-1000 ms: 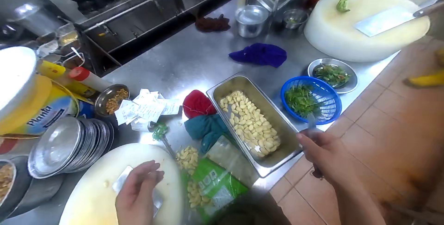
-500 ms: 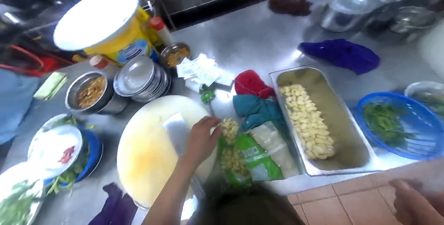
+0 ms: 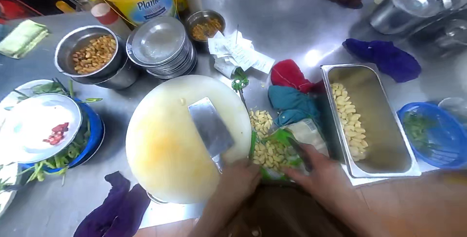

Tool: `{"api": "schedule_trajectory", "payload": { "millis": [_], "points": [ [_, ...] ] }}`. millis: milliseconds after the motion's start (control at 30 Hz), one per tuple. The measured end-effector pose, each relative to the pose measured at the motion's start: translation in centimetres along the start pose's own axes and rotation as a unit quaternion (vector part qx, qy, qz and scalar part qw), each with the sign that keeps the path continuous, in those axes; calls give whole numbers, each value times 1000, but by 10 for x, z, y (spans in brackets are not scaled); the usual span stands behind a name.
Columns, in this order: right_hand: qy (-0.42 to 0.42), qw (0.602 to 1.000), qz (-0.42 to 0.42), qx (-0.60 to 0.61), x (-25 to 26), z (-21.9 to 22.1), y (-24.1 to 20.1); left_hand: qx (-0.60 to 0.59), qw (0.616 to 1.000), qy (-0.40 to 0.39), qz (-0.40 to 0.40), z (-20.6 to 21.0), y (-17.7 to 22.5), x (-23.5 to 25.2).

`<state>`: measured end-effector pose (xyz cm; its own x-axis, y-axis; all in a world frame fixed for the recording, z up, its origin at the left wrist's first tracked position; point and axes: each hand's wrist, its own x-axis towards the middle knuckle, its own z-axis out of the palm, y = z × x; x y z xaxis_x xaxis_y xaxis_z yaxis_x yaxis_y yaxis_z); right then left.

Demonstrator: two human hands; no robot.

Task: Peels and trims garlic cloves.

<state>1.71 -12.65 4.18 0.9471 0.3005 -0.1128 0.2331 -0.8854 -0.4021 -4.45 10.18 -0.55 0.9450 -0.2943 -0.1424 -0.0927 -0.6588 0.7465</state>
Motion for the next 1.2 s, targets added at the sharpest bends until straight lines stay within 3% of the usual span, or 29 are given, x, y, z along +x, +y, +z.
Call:
{"api": "schedule_trajectory", "payload": {
  "millis": [167, 433, 600, 900, 967, 1033, 1200],
  "points": [
    [-24, 996, 7, -81, 16, -3, -16, 21, 998, -61, 11, -8, -9, 5],
    [-34, 996, 61, -57, 13, -14, -20, 15, 996, -21, 88, -10, -19, 11],
    [-31, 995, 83, -45, 12, -16, -19, -15, 988, -95, 118, -13, -2, 34],
    [18, 987, 158, -8, 10, -13, -15, 26, 973, -67, 220, 43, 16, 90],
    [26, 987, 155, 8, 10, -10, -13, 18, 977, -87, 196, 48, 20, 97],
    [32, 988, 149, 30, 10, -6, -14, -51, 983, -128, 121, 45, 27, 99],
    [25, 987, 124, 98, 7, 1, -15, -120, 962, -246, -17, 22, 48, 99]
  ]
}}
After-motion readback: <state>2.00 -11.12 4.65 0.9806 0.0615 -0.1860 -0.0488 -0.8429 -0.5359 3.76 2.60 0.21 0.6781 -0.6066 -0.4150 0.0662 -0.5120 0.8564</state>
